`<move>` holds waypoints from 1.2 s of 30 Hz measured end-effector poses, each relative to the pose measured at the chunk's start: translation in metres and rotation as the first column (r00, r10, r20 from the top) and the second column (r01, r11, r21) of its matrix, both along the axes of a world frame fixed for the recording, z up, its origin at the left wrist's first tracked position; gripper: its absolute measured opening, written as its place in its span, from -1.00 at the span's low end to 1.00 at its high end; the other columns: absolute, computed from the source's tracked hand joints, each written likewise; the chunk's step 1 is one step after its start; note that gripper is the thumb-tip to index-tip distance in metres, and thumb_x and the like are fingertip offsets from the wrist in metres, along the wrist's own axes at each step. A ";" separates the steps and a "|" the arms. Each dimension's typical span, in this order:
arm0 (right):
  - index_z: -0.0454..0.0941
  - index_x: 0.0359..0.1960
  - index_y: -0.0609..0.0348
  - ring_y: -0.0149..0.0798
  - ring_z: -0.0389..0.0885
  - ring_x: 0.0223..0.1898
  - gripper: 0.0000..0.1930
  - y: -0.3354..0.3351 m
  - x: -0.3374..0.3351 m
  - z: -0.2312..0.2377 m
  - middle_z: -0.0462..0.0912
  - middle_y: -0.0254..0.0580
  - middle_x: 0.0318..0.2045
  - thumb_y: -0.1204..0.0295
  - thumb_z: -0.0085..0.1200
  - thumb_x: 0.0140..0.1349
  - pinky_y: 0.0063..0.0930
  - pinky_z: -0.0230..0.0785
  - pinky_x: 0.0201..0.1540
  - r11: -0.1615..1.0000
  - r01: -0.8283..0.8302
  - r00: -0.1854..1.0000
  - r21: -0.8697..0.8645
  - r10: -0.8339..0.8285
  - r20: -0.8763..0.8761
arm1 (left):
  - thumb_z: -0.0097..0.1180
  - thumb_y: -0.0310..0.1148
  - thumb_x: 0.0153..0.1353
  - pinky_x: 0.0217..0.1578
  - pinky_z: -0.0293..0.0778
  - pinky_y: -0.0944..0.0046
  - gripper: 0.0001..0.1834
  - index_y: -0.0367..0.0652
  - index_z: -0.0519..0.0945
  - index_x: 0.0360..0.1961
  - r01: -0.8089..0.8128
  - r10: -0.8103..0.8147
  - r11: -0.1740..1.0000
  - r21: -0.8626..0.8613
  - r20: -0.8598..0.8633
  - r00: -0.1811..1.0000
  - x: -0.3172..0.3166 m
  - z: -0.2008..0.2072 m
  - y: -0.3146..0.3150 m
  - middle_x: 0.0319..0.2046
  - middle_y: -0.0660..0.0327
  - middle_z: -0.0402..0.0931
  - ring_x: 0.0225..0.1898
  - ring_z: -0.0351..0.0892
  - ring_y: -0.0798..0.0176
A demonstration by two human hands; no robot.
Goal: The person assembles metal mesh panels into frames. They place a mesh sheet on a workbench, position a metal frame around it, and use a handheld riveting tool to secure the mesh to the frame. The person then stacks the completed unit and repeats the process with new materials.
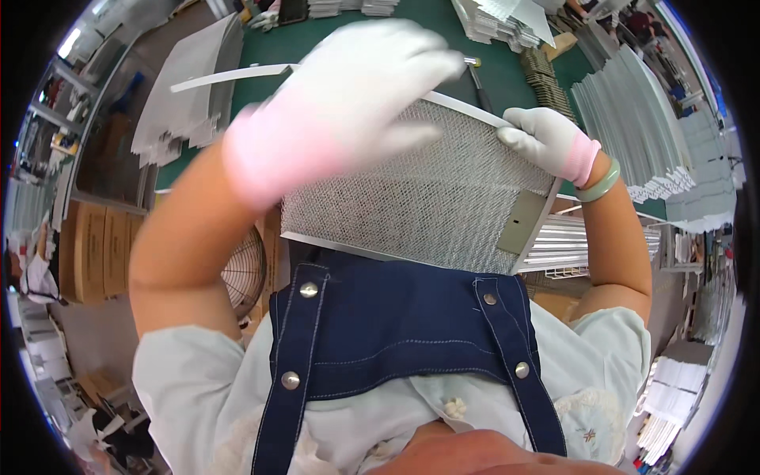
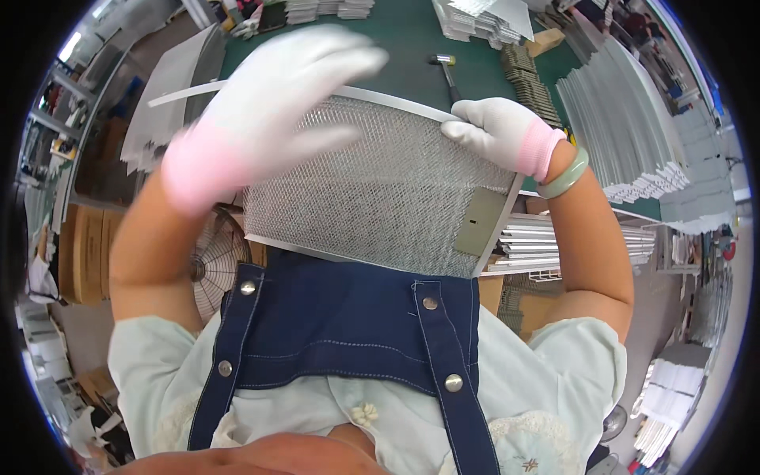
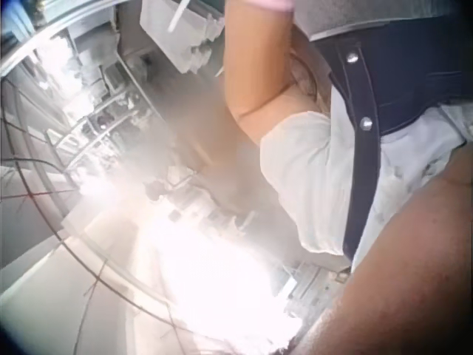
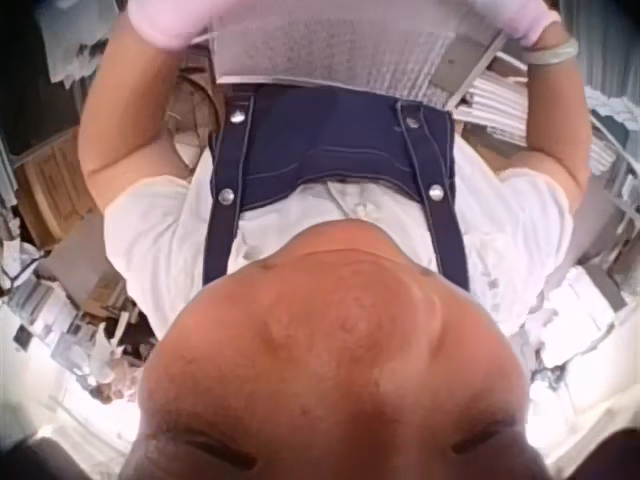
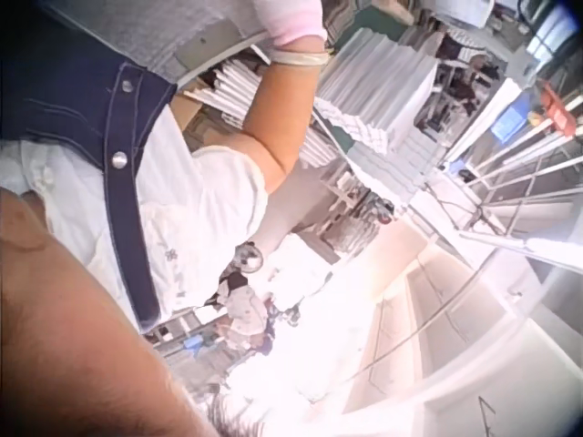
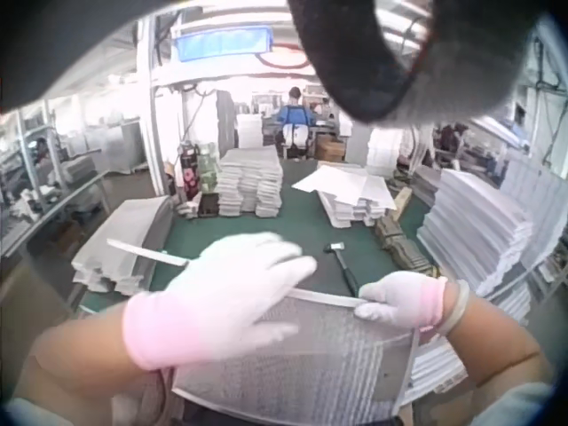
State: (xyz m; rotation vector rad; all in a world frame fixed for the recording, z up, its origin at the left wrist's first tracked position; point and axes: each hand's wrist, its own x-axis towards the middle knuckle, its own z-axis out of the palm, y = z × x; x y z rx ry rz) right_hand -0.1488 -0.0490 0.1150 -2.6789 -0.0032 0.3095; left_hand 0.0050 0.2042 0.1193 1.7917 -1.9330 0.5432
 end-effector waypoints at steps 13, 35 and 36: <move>0.53 -0.40 0.15 0.10 0.61 -0.44 -0.65 0.059 0.020 -0.014 0.59 0.00 -0.55 0.09 0.01 0.33 -0.11 0.45 -0.35 0.922 0.033 0.870 -0.385 0.163 0.465 | 0.01 -0.16 0.35 -0.21 0.46 0.12 -0.65 -0.29 0.53 -0.16 0.082 0.219 0.617 0.783 -0.270 0.937 0.013 0.019 -0.028 -0.41 0.03 0.52 -0.31 0.57 0.06; 0.59 -0.26 0.30 -0.18 0.58 -0.41 -0.62 0.064 0.033 0.009 0.59 -0.08 -0.51 0.14 0.08 0.31 -0.33 0.40 -0.28 0.998 -0.059 0.990 -0.016 0.060 0.129 | -0.01 -0.12 0.38 -0.15 0.45 0.14 -0.63 -0.24 0.55 -0.07 0.007 0.328 0.632 0.775 -0.275 0.904 0.012 0.018 0.008 -0.36 0.08 0.54 -0.25 0.58 0.10; 0.59 -0.26 0.30 -0.17 0.58 -0.41 -0.64 0.065 0.031 0.007 0.59 -0.07 -0.50 0.17 0.09 0.30 -0.33 0.41 -0.27 0.998 -0.052 0.981 -0.041 0.059 0.183 | 0.01 -0.12 0.37 -0.16 0.45 0.14 -0.63 -0.24 0.54 -0.08 -0.012 0.328 0.636 0.771 -0.257 0.909 0.013 0.015 0.007 -0.35 0.07 0.54 -0.24 0.58 0.10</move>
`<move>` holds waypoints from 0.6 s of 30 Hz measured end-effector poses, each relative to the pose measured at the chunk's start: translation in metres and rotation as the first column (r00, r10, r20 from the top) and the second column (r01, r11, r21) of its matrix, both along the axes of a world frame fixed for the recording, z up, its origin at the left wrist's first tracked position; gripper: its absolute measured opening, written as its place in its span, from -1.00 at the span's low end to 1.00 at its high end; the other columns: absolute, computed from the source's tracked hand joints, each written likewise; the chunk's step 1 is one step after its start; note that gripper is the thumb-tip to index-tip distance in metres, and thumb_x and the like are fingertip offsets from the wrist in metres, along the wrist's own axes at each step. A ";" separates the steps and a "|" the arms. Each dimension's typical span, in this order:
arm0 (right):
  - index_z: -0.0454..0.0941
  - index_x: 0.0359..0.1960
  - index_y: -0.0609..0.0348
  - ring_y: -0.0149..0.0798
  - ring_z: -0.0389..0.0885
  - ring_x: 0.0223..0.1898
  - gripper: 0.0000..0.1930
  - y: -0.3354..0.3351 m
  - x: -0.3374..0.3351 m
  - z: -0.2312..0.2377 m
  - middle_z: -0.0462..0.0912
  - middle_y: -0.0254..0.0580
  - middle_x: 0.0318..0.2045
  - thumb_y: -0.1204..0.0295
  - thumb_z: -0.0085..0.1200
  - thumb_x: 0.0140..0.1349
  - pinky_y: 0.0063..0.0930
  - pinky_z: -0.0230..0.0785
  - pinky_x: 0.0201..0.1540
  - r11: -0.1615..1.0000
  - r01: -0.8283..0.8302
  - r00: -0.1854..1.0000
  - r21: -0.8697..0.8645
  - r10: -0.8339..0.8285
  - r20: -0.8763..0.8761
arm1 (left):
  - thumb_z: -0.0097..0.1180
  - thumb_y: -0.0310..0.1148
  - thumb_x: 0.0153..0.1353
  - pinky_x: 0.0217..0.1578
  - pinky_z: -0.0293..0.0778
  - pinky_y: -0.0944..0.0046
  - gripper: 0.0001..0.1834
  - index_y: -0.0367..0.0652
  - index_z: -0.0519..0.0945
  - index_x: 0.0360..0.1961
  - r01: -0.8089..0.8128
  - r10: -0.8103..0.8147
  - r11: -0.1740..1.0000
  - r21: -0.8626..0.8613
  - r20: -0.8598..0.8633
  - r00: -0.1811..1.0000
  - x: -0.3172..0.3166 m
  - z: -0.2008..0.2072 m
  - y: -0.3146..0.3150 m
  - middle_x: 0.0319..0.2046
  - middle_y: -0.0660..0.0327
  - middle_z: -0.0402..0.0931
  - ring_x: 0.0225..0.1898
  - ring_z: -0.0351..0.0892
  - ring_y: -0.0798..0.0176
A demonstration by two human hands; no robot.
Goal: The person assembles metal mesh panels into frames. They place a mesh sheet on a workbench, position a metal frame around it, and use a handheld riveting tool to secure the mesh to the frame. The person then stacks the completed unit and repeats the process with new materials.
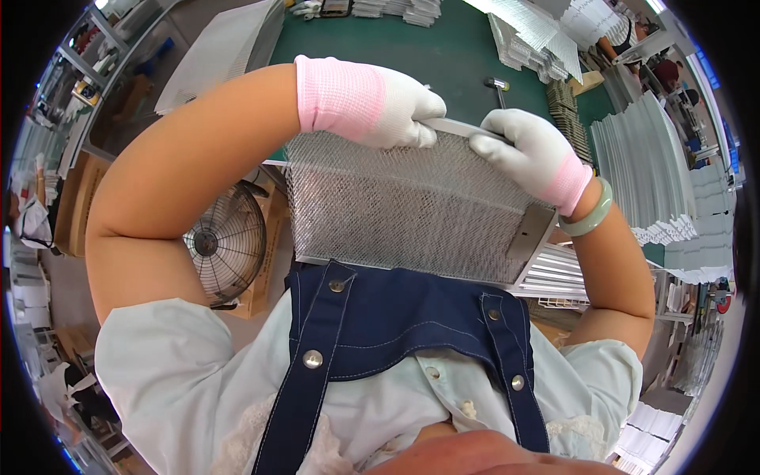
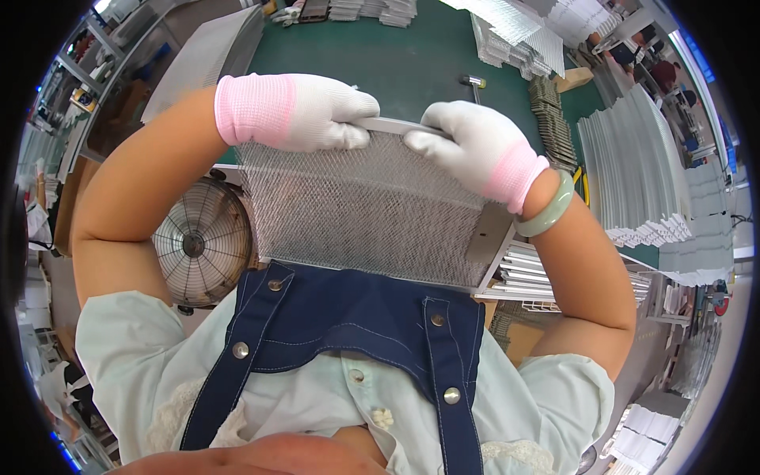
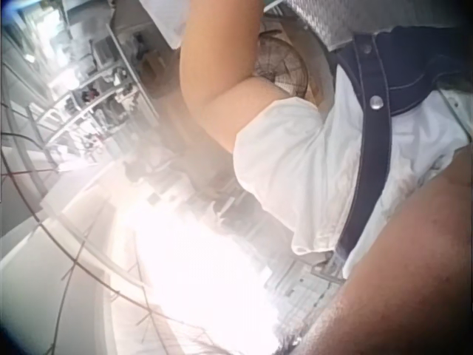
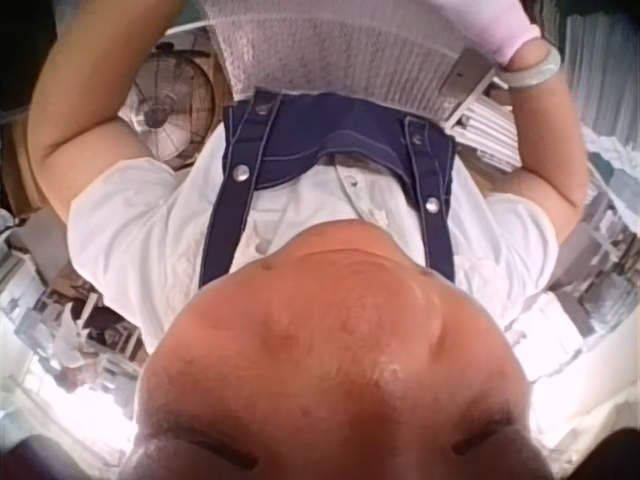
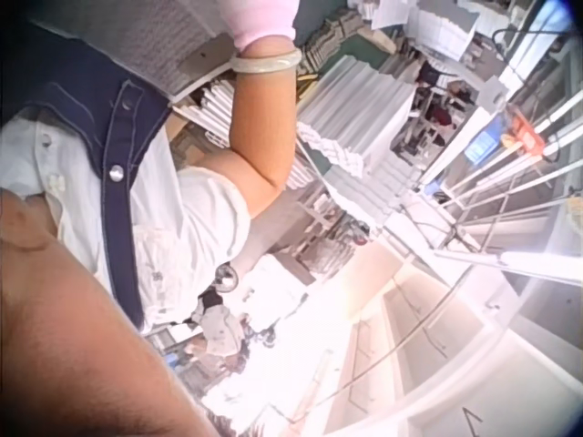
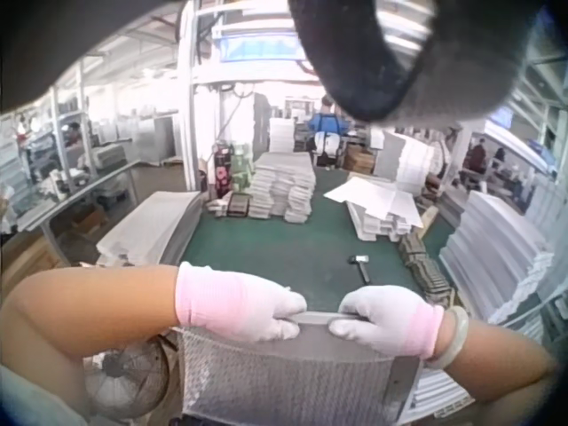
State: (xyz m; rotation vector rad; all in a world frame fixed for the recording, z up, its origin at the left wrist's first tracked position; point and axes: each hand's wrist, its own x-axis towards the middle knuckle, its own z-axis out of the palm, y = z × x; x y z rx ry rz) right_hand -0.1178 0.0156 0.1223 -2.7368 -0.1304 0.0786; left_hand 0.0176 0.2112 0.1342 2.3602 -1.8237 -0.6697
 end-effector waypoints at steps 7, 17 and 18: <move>0.60 -0.19 0.32 -0.41 0.53 -0.39 -0.69 -0.016 0.021 0.019 0.62 -0.27 -0.44 0.27 0.18 0.25 -0.48 0.41 -0.26 0.970 -0.003 0.981 0.244 0.050 -0.187 | 0.17 -0.20 0.20 -0.27 0.50 0.21 -0.66 -0.28 0.61 -0.16 -0.045 0.046 0.997 -0.066 0.001 0.999 -0.009 0.011 -0.022 -0.45 0.10 0.59 -0.37 0.62 0.16; 0.57 -0.22 0.30 -0.29 0.58 -0.39 -0.69 -0.008 0.011 0.015 0.61 -0.17 -0.48 0.23 0.10 0.31 -0.40 0.42 -0.27 0.982 -0.037 0.987 0.183 0.064 -0.146 | 0.23 -0.25 0.10 -0.27 0.53 0.24 -0.61 -0.30 0.63 -0.11 -0.028 0.028 1.000 0.004 -0.033 0.999 -0.015 0.018 -0.029 -0.45 0.08 0.63 -0.38 0.64 0.19; 0.56 -0.23 0.30 -0.24 0.60 -0.39 -0.68 -0.005 0.008 0.009 0.61 -0.12 -0.49 0.21 0.08 0.33 -0.38 0.43 -0.28 0.986 -0.063 0.991 0.157 0.080 -0.105 | 0.22 -0.25 0.11 -0.26 0.53 0.23 -0.60 -0.30 0.61 -0.09 -0.015 0.015 1.000 0.004 -0.043 0.999 -0.014 0.017 -0.028 -0.43 0.07 0.63 -0.35 0.65 0.17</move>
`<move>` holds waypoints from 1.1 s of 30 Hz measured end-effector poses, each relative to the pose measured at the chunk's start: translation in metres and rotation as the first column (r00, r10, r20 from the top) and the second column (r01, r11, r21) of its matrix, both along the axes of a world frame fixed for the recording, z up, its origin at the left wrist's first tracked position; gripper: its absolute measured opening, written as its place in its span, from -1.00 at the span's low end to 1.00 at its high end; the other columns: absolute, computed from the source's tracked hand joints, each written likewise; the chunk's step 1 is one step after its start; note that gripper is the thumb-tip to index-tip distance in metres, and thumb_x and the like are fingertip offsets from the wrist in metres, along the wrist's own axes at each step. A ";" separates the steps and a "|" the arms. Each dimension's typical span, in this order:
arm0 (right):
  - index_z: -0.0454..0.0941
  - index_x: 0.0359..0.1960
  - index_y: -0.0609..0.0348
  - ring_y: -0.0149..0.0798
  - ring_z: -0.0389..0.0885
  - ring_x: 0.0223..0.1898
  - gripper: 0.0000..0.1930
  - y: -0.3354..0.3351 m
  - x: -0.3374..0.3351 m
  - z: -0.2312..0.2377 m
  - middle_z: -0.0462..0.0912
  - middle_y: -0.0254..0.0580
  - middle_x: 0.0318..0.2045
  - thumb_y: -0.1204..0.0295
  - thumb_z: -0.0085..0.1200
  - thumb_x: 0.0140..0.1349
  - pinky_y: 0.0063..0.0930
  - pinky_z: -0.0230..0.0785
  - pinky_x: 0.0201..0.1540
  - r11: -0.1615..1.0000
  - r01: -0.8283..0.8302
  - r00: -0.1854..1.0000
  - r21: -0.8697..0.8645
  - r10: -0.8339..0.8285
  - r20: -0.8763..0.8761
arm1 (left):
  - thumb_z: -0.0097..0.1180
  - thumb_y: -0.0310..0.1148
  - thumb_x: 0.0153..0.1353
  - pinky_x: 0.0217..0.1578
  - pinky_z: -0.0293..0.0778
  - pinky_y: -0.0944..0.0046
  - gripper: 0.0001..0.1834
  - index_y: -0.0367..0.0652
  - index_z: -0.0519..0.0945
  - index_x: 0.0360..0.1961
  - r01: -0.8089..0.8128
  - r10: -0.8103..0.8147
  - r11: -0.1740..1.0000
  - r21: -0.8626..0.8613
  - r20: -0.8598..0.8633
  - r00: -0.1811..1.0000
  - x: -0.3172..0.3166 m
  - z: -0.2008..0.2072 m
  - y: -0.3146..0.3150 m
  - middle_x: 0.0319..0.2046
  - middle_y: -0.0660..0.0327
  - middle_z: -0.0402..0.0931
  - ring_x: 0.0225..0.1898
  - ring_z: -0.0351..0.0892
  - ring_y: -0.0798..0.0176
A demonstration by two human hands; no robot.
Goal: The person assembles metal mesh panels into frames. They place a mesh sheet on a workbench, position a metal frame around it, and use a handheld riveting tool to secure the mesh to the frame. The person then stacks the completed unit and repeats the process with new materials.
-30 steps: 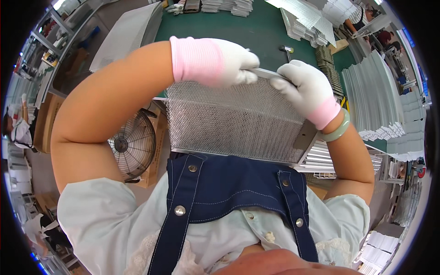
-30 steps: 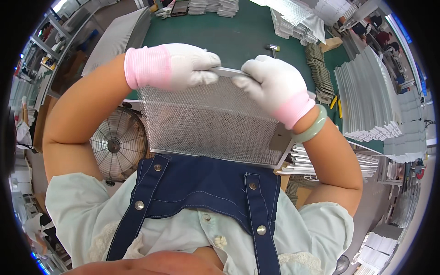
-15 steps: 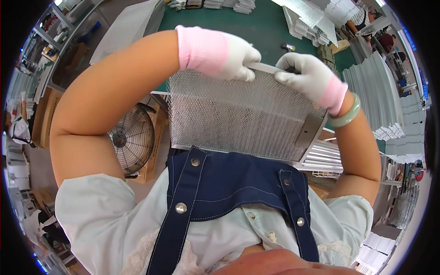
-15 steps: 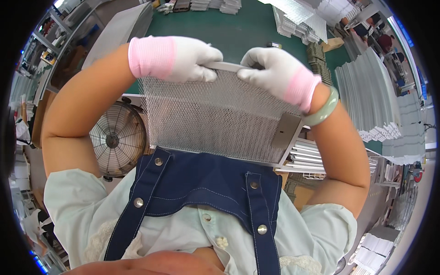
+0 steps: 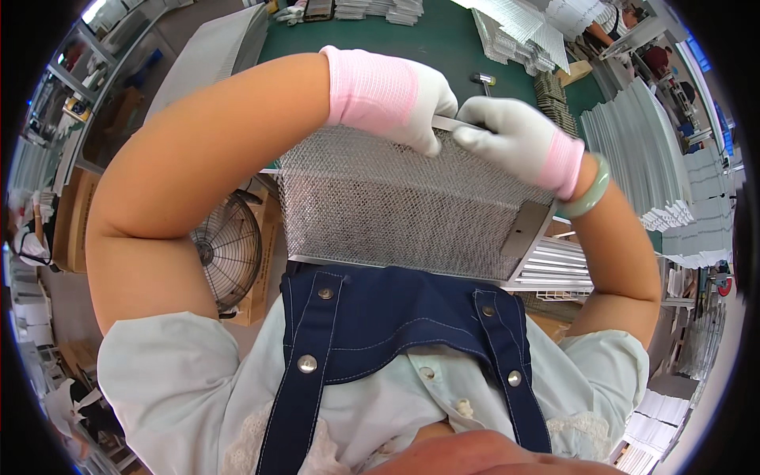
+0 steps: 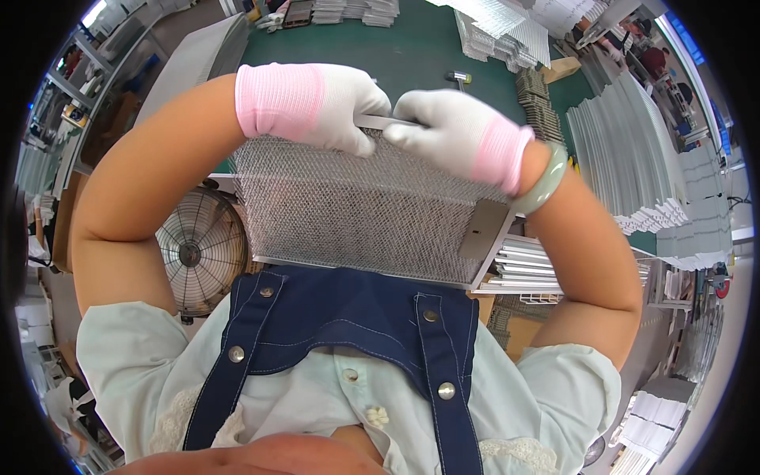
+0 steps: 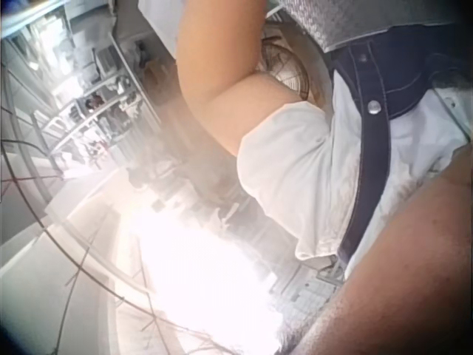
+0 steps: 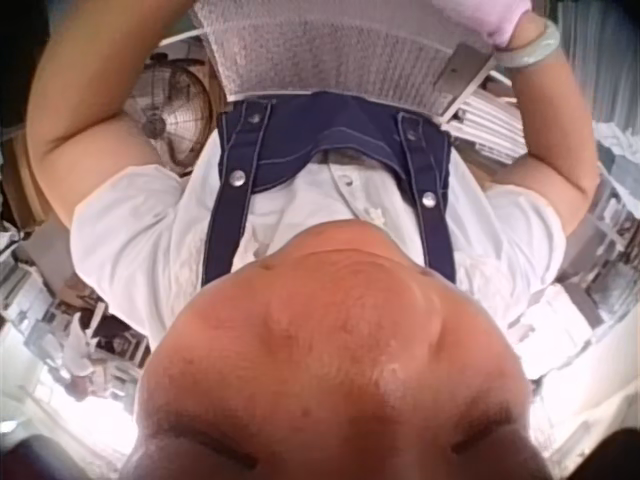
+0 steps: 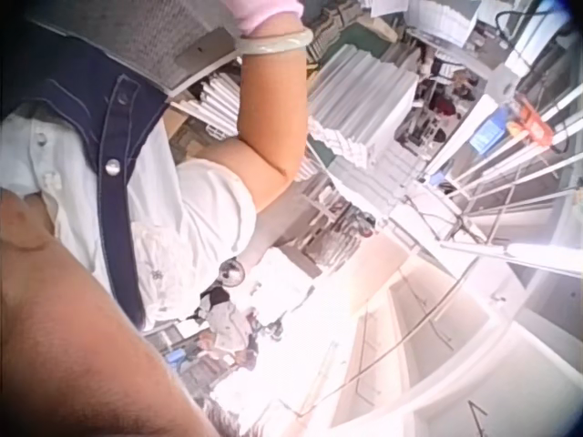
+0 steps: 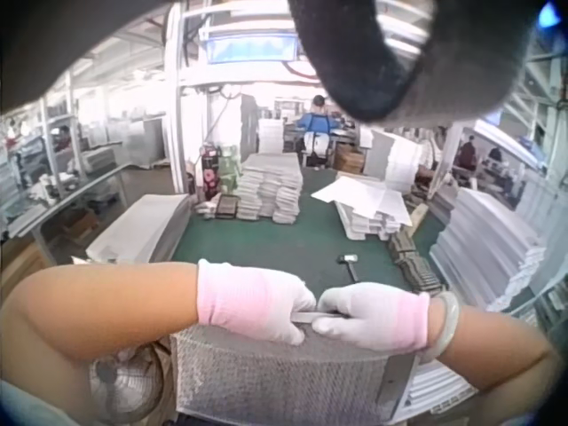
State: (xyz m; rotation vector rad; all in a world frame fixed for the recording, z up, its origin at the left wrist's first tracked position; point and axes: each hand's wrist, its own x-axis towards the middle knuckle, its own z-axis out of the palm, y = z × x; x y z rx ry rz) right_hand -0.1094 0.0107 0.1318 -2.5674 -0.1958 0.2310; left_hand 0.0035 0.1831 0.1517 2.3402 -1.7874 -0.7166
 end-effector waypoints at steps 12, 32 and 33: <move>0.47 -0.40 0.16 0.07 0.60 -0.48 -0.63 0.001 -0.005 -0.051 0.57 -0.01 -0.58 0.08 -0.02 0.36 -0.10 0.43 -0.41 0.901 0.108 0.877 -0.421 0.114 0.468 | -0.10 0.04 0.42 -0.12 0.46 0.08 -0.51 -0.24 0.52 -0.13 -0.031 0.032 0.999 -0.030 0.019 0.999 0.029 -0.036 0.029 -0.34 0.00 0.54 -0.19 0.56 -0.04; 0.54 -0.27 0.27 0.07 0.55 -0.39 -0.59 -0.009 0.017 -0.049 0.53 0.10 -0.49 0.11 -0.10 0.41 -0.18 0.37 -0.26 0.997 -0.009 1.000 -0.076 0.009 0.008 | -0.12 0.36 0.27 0.27 0.27 0.14 -0.17 -0.20 0.54 0.17 -0.203 0.224 0.966 0.159 -0.134 0.965 0.075 -0.048 0.064 0.16 -0.05 0.50 0.24 0.42 0.02; 0.54 -0.30 0.26 0.09 0.55 -0.40 -0.61 -0.009 0.017 -0.050 0.53 0.10 -0.50 0.13 -0.08 0.40 -0.18 0.37 -0.27 0.998 -0.019 1.000 -0.065 0.020 0.018 | -0.12 0.38 0.26 0.26 0.27 0.14 -0.15 -0.20 0.54 0.17 -0.214 0.235 0.962 0.172 -0.114 0.965 0.070 -0.041 0.065 0.16 -0.04 0.50 0.23 0.43 0.02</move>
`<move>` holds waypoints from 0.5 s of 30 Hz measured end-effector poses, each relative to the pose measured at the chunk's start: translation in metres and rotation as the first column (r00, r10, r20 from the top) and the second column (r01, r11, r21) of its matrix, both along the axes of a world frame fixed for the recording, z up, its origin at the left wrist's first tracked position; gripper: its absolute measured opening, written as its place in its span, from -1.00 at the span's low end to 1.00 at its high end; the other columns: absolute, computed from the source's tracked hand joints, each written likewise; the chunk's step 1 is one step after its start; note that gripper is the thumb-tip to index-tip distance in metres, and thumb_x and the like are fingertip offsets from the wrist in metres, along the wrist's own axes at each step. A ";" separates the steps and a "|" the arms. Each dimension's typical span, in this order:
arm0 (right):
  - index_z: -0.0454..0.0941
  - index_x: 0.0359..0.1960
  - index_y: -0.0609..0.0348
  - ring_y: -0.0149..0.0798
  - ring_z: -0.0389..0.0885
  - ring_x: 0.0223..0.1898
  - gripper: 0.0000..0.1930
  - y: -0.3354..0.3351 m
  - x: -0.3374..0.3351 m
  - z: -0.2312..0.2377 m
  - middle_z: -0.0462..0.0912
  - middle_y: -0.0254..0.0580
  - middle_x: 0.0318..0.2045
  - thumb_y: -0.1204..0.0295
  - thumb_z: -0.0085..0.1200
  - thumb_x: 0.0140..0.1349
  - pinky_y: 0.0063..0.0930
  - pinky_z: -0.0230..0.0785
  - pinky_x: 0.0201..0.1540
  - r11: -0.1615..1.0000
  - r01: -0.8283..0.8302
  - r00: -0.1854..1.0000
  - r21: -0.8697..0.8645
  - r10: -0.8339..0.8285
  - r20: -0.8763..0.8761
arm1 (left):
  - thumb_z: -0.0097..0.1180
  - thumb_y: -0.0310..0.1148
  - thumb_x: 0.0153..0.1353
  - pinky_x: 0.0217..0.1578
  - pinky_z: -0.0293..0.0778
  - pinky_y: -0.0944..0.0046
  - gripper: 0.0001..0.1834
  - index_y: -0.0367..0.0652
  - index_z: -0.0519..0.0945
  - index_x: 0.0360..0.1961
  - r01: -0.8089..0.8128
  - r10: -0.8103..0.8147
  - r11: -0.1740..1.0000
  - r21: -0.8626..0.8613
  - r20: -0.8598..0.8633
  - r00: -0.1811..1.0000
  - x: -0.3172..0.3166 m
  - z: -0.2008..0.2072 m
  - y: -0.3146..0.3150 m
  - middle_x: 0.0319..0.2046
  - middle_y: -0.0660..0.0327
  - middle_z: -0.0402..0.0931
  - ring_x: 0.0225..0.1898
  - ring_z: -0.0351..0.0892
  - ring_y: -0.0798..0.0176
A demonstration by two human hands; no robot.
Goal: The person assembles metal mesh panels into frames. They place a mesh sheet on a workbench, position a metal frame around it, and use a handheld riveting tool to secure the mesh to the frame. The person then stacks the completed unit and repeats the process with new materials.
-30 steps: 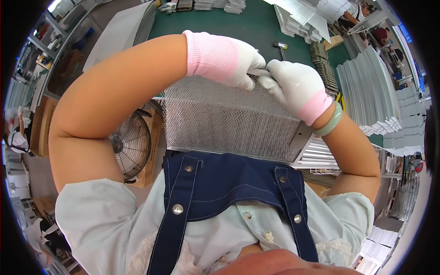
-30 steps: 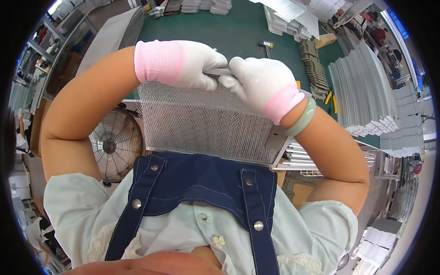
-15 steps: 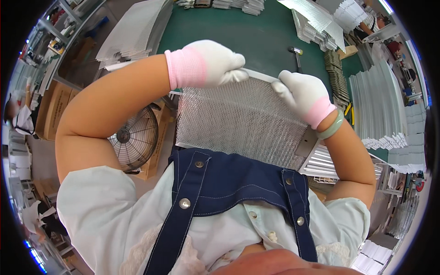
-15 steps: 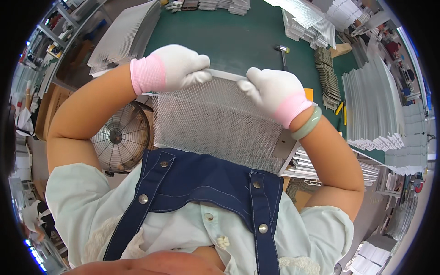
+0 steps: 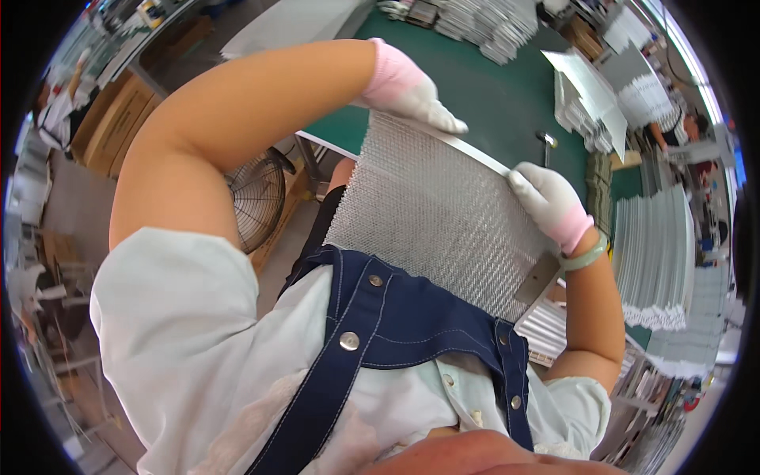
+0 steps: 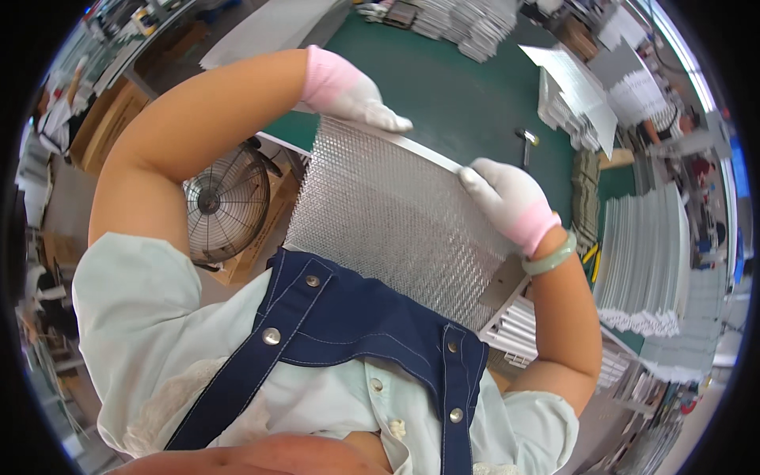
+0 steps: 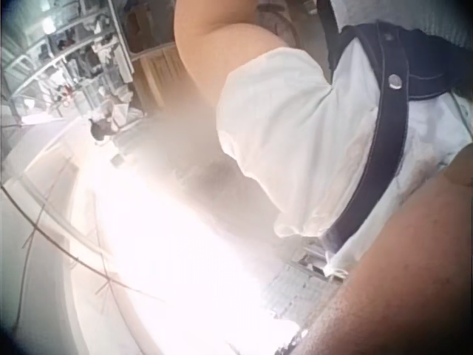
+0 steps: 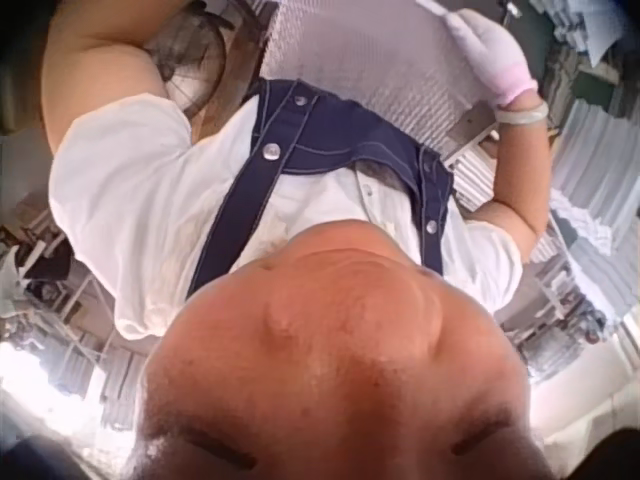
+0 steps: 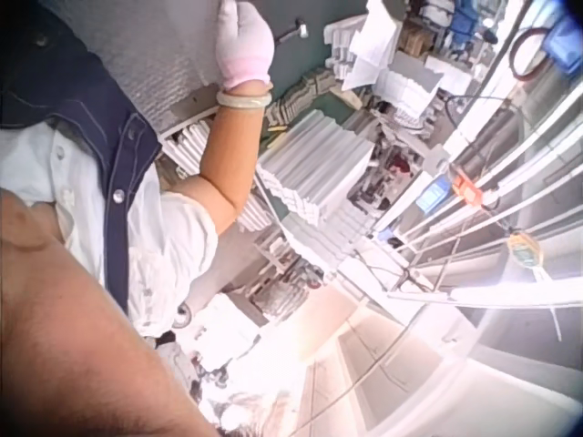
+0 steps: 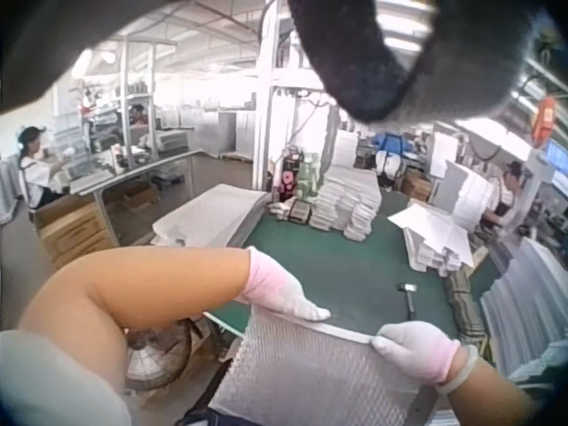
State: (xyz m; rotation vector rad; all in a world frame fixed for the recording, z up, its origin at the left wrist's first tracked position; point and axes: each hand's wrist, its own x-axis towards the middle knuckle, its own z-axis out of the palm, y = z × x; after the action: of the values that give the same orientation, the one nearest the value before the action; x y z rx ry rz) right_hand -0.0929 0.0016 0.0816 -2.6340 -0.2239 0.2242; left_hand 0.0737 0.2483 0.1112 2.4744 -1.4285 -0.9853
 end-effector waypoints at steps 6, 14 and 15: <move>0.55 -0.38 0.21 0.11 0.55 -0.42 -0.66 0.019 -0.002 -0.005 0.53 0.05 -0.53 0.15 0.00 0.35 -0.15 0.38 -0.32 0.985 0.027 0.953 -0.170 0.026 0.302 | 0.04 0.19 0.30 0.20 0.32 0.13 -0.34 -0.21 0.59 0.10 -0.047 0.033 0.992 -0.114 -0.118 0.992 -0.005 -0.011 0.012 0.04 -0.01 0.59 0.14 0.50 0.03; 0.55 -0.30 0.28 -0.40 0.41 -0.45 -0.63 -0.038 -0.025 -0.036 0.44 -0.32 -0.57 0.16 -0.02 0.40 -0.44 0.31 -0.32 0.936 0.259 0.964 0.240 -0.265 -0.004 | 0.15 0.02 0.16 -0.46 0.46 0.05 -0.50 -0.24 0.62 -0.65 -0.261 0.372 0.878 -0.402 0.229 0.900 -0.077 -0.030 0.114 -0.68 -0.03 0.49 -0.55 0.56 -0.03; 0.55 -0.29 0.29 -0.44 0.39 -0.44 -0.64 -0.041 -0.025 -0.036 0.44 -0.35 -0.55 0.17 -0.01 0.40 -0.46 0.31 -0.32 0.921 0.277 0.959 0.275 -0.281 -0.023 | 0.08 0.09 0.20 -0.38 0.50 0.07 -0.46 -0.24 0.67 -0.54 -0.219 0.221 0.975 -0.032 0.143 0.965 -0.077 -0.059 0.128 -0.59 -0.07 0.55 -0.46 0.59 -0.02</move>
State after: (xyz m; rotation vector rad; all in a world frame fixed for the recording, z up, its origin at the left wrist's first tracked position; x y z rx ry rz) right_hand -0.1180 -0.0398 0.0455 -2.3547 0.1109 0.0672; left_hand -0.0035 0.3766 0.0518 2.6689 -1.1565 -0.7606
